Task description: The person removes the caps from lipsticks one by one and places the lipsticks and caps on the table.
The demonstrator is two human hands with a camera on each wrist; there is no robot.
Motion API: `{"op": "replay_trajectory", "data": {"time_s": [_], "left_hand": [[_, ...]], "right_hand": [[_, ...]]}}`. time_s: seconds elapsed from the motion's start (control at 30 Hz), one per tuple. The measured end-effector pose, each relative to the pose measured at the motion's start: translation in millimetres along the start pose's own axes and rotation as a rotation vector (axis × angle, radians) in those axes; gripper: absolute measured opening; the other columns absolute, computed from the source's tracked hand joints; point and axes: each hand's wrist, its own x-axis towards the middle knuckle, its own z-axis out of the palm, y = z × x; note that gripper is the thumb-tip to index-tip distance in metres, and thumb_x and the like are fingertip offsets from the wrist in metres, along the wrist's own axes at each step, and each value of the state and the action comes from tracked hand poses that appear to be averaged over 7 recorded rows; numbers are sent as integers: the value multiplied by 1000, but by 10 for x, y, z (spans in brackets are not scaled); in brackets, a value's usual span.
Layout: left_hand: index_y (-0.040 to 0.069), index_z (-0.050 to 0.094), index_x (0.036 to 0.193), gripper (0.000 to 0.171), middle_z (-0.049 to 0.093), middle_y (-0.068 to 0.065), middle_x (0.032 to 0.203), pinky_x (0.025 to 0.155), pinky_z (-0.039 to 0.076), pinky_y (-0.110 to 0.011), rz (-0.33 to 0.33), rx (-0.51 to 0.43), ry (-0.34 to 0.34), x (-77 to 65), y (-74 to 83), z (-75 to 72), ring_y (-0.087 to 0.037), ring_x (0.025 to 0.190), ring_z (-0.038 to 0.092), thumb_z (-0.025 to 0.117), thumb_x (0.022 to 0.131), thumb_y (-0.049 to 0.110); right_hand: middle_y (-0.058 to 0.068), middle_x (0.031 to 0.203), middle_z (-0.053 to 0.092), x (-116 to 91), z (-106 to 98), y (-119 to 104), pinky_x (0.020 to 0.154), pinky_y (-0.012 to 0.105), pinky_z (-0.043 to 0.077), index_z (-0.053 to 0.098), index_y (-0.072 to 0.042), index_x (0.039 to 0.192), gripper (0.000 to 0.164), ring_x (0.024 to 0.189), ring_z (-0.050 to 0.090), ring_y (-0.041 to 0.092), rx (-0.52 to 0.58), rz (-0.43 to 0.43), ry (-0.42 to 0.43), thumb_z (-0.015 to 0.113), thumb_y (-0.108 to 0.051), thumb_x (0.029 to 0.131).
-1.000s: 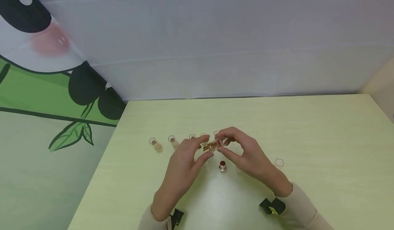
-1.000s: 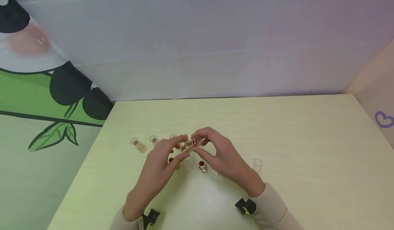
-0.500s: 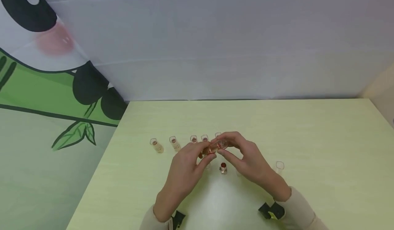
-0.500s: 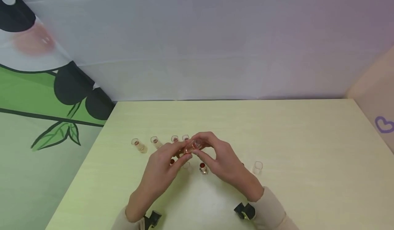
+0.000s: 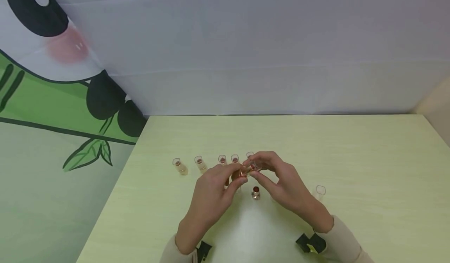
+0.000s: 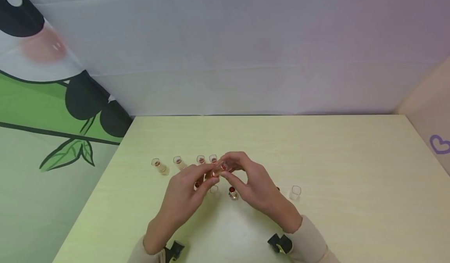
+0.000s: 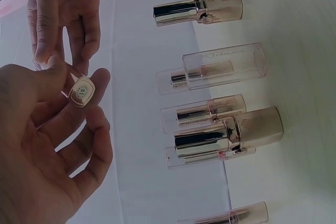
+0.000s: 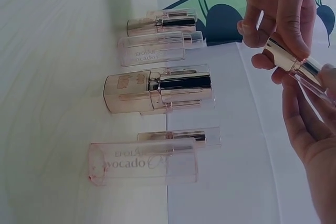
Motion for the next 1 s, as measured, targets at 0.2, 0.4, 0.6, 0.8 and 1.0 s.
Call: {"op": "replay_trajectory", "data": {"time_s": [0.2, 0.4, 0.6, 0.8, 1.0], "left_hand": [[18, 76, 115, 26, 70, 10, 81, 62, 47, -19, 16, -9, 11, 9, -2, 16, -6, 70, 57, 78, 92, 30], [17, 75, 112, 25, 72, 8, 83, 61, 46, -19, 20, -16, 27, 23, -4, 32, -5, 71, 56, 79, 91, 28], [16, 75, 110, 24, 72, 8, 84, 61, 46, -19, 17, -19, 30, 41, 8, 47, -5, 71, 56, 81, 89, 26], [17, 75, 110, 22, 73, 8, 85, 63, 49, -22, 15, -19, 19, 48, 9, 56, -6, 72, 58, 79, 90, 27], [15, 75, 111, 23, 74, 8, 87, 68, 54, -27, 3, -23, 10, 46, -3, 63, -7, 75, 63, 79, 91, 25]], "right_hand": [[6, 120, 72, 3, -22, 4, 96, 25, 59, 56, -4, 132, 46, 105, 74, 14, 20, 18, -5, 72, 10, 91], [9, 121, 71, 18, -53, 10, 98, 26, 58, 55, -3, 132, 44, 105, 73, 17, 75, 29, -18, 70, 10, 93], [10, 121, 72, 19, -83, 26, 98, 26, 58, 55, -3, 132, 41, 107, 73, 14, 110, 62, -21, 68, 9, 95], [7, 122, 73, 23, -111, 31, 97, 27, 59, 55, -5, 133, 41, 108, 74, 12, 88, 89, -37, 68, 7, 96], [10, 120, 72, 47, -152, 37, 89, 30, 62, 53, -5, 132, 40, 105, 78, 18, 111, 71, -39, 66, 8, 97]]}}
